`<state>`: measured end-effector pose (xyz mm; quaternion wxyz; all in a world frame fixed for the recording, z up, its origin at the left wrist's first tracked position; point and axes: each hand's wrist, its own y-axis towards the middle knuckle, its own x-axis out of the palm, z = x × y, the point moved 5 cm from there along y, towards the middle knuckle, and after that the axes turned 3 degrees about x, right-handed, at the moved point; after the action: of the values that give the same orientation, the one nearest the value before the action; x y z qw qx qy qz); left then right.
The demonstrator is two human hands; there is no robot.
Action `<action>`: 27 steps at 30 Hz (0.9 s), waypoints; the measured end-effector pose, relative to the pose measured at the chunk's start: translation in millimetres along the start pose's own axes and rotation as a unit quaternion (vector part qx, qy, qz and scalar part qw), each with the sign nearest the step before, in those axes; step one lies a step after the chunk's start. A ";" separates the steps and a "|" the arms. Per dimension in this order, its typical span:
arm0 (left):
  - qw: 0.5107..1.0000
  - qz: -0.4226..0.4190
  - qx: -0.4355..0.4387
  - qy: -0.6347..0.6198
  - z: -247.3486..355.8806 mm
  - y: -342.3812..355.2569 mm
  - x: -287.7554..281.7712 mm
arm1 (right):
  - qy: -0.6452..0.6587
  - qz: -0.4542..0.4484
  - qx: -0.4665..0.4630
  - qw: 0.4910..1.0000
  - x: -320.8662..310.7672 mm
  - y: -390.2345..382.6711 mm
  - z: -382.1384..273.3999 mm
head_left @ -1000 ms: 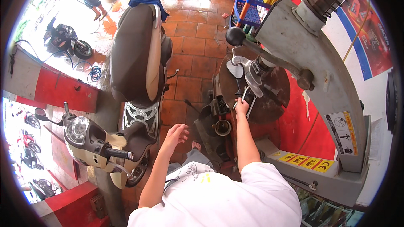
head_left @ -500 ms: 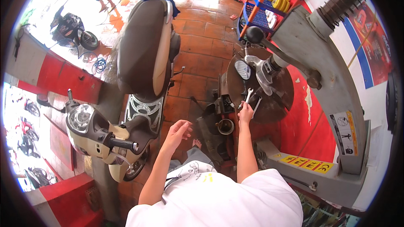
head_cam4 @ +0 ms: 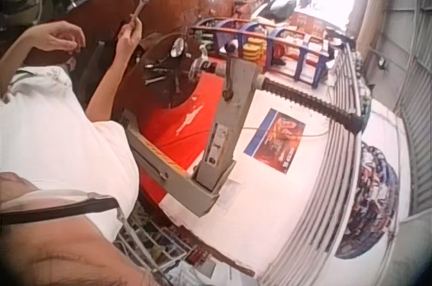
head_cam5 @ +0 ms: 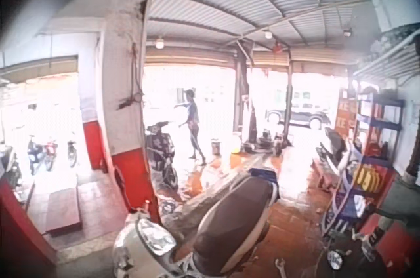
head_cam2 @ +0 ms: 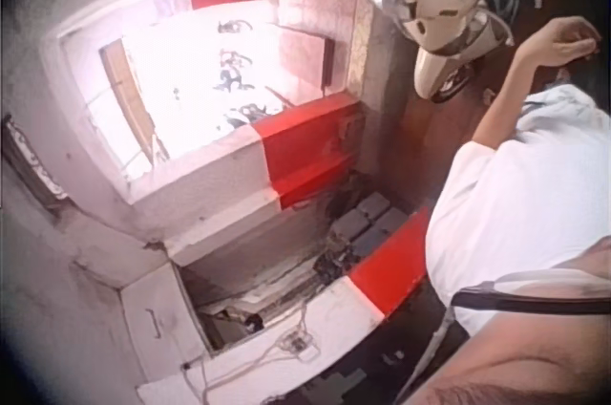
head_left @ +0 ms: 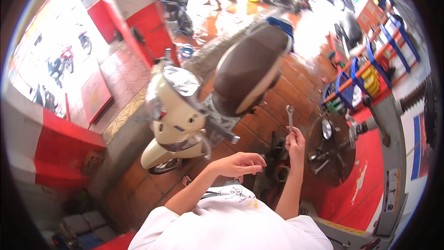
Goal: The person uses a wrench to loosen the bolt on a motorcycle side mirror and then unscrews and removes the mirror by hand.
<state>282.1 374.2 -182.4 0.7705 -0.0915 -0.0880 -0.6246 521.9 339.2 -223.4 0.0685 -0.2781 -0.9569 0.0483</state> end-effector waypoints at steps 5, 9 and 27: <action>0.990 0.117 0.067 0.032 23.0 -143.6 -62.4 | -0.116 -0.016 -0.068 0.991 127.3 -31.7 -46.8; 0.954 0.267 0.126 -0.045 23.2 -247.9 -133.1 | -0.284 -0.033 -0.222 0.932 245.5 -50.9 -79.2; 0.780 0.592 0.073 0.189 56.1 -292.2 -402.3 | -0.422 -0.174 -0.188 0.870 532.9 128.8 -70.2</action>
<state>-87.1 709.7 -219.5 0.9941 0.0508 0.0858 -0.0422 155.2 738.4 -115.5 -0.3881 -0.0681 -0.9185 -0.0324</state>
